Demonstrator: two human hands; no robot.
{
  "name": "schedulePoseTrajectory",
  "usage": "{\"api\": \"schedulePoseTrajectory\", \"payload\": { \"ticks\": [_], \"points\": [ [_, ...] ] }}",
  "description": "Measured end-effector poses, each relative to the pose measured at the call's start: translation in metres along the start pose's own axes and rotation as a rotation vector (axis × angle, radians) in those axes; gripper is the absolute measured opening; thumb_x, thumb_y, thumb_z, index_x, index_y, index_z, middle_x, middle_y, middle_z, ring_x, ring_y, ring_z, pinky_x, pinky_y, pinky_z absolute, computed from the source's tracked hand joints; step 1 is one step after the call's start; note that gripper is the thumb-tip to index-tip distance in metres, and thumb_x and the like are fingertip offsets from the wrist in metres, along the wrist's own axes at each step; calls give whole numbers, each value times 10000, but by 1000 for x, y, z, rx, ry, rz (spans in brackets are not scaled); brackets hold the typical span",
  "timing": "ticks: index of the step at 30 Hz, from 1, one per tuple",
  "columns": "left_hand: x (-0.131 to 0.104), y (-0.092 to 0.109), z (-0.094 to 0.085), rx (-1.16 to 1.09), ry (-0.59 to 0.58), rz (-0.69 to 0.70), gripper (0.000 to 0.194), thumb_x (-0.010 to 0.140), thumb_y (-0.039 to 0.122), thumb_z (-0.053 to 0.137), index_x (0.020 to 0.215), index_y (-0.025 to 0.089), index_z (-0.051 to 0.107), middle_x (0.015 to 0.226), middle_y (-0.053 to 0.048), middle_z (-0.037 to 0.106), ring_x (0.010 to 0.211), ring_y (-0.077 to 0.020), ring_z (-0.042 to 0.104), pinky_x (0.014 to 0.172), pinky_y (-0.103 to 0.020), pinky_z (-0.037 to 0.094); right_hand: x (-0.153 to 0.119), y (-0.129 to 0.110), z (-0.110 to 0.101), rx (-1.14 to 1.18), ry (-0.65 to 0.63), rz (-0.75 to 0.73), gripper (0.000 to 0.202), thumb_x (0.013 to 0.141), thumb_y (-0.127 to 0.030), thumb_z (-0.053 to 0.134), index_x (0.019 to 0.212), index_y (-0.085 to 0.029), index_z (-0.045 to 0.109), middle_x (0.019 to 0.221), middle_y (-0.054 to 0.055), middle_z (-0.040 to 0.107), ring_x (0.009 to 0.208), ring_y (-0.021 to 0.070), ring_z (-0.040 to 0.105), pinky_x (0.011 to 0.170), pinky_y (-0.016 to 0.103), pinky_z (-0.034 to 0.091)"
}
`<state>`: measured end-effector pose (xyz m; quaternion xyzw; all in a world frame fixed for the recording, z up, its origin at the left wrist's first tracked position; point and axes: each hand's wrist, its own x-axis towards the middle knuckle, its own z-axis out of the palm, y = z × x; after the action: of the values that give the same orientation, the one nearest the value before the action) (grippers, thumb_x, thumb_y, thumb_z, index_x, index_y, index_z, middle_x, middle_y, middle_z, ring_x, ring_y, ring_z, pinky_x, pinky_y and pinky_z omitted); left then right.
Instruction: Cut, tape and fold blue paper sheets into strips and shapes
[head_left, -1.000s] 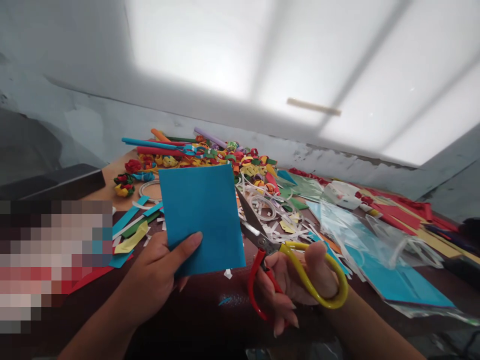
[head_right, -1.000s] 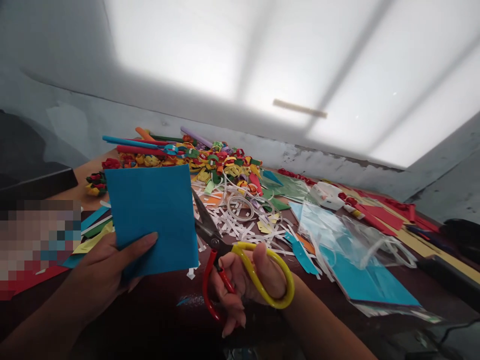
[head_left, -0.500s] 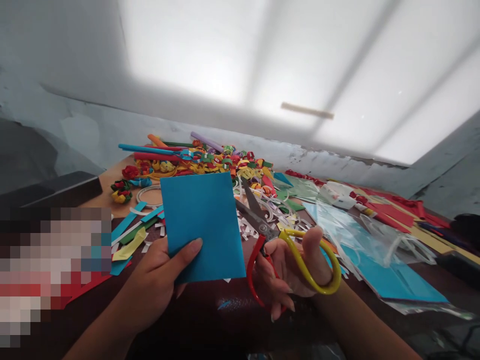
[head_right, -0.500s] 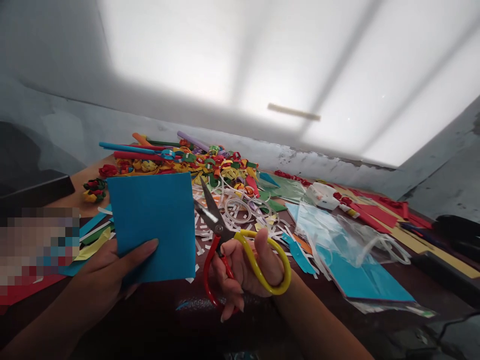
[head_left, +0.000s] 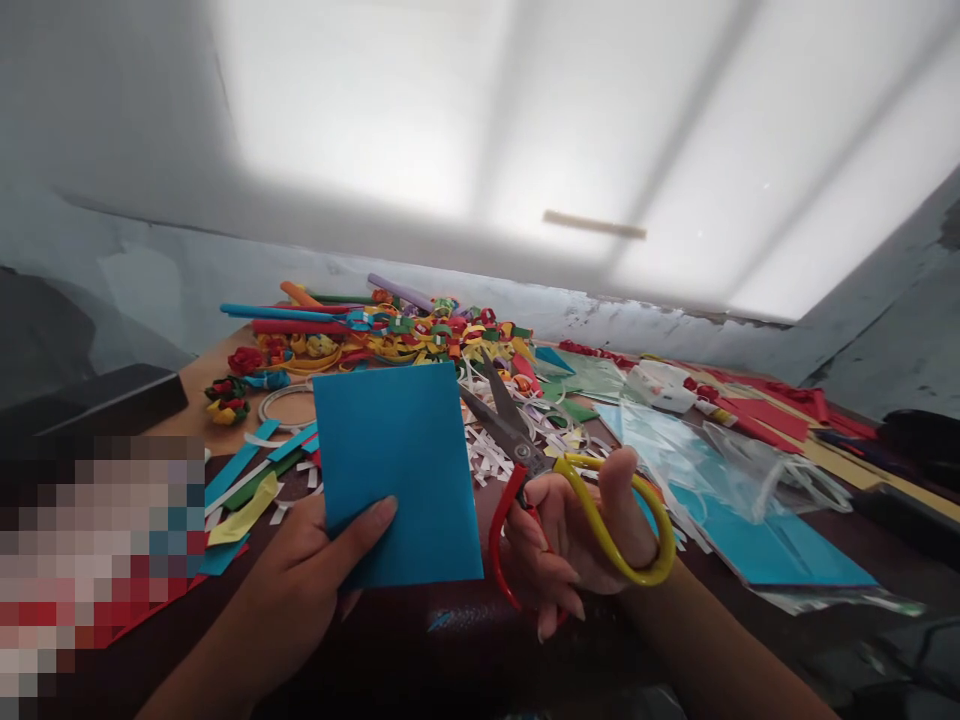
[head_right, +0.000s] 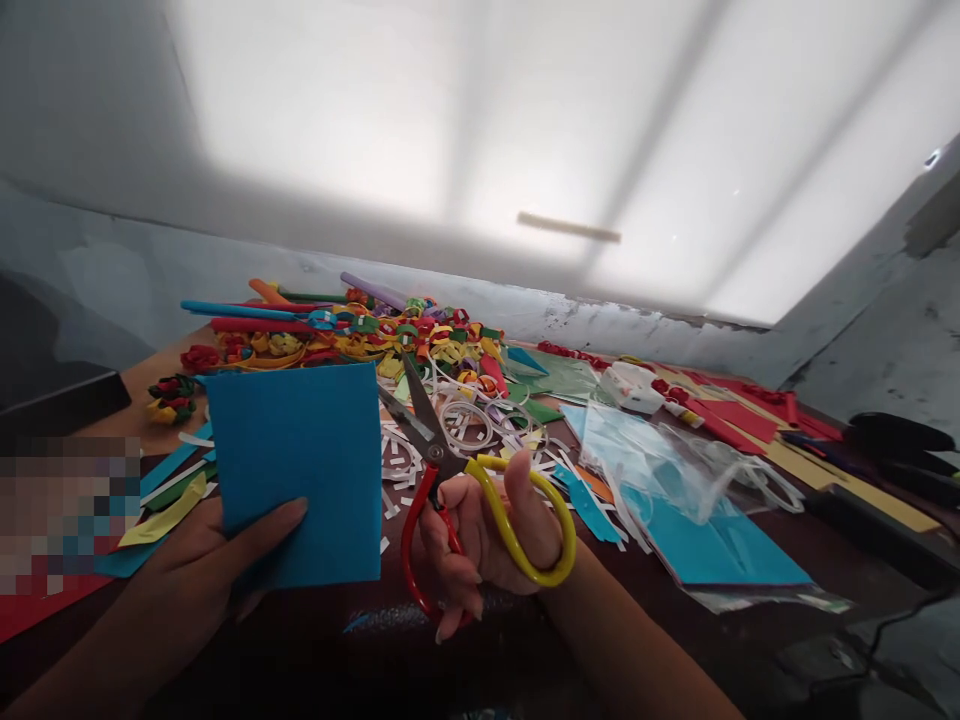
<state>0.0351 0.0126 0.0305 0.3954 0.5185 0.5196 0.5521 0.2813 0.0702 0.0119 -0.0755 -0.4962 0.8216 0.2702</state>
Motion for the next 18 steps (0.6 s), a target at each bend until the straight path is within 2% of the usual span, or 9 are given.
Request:
{"api": "schedulePoseTrajectory", "payload": {
  "ticks": [2,4,8,10,12,13,15,16,18],
  "points": [
    [-1,1,2,-7,-18,6,383,690,549,828,827,226,674,675,-5,717,573,-193,662,536,-281,553,1,2,-1,6,-19,-24,981,661,-1034,263,883,-151,628,599,-38,563,423,100,560,555,309,624],
    [-1,1,3,20,-28,8,384,696,557,816,846,226,692,726,-28,750,631,-225,700,591,-311,588,2,3,-1,4,-27,-33,979,673,-1029,255,894,-151,626,604,-34,565,426,108,566,543,313,619],
    [0,0,0,71,3,-24,390,701,563,813,871,228,706,702,-9,739,577,-186,666,570,-269,562,3,-1,-2,-27,-16,-74,982,685,-1026,210,910,-163,619,600,-47,547,414,103,535,532,305,606],
    [-1,0,-1,103,11,-27,393,710,574,795,868,225,705,644,7,701,544,-174,633,536,-259,535,2,-10,-1,-84,44,-148,948,725,-1008,140,869,-184,586,568,-62,510,384,91,470,495,288,581],
    [-1,0,-2,176,1,14,395,733,605,760,763,222,668,523,27,611,479,-157,564,482,-247,474,-1,-25,0,-305,237,-195,925,731,-1002,32,795,-217,517,520,-77,445,355,92,401,448,286,545],
    [0,0,-3,213,-8,43,418,744,626,744,709,224,637,487,33,575,452,-147,528,460,-243,437,-4,-34,0,-495,393,-187,925,710,-1006,-25,766,-234,481,507,-79,419,353,102,393,443,298,534],
    [4,0,-5,266,-28,96,474,754,660,725,631,227,578,467,31,551,433,-137,497,452,-245,395,-11,-55,-3,-1038,789,-75,955,648,-1007,-127,743,-253,452,516,-55,435,405,138,462,488,326,532],
    [6,0,-6,294,-55,120,504,758,675,718,596,227,555,460,28,541,428,-135,486,452,-248,383,-15,-66,-6,-1190,909,-32,932,658,-1033,-21,757,-251,475,551,-36,483,469,159,520,534,335,531],
    [12,0,-9,346,-129,165,529,775,689,700,566,222,563,490,10,574,460,-146,513,478,-257,400,-25,-84,-14,-1376,1069,54,765,725,-976,359,773,-233,537,615,-13,552,548,165,548,561,306,474]
  ]
}}
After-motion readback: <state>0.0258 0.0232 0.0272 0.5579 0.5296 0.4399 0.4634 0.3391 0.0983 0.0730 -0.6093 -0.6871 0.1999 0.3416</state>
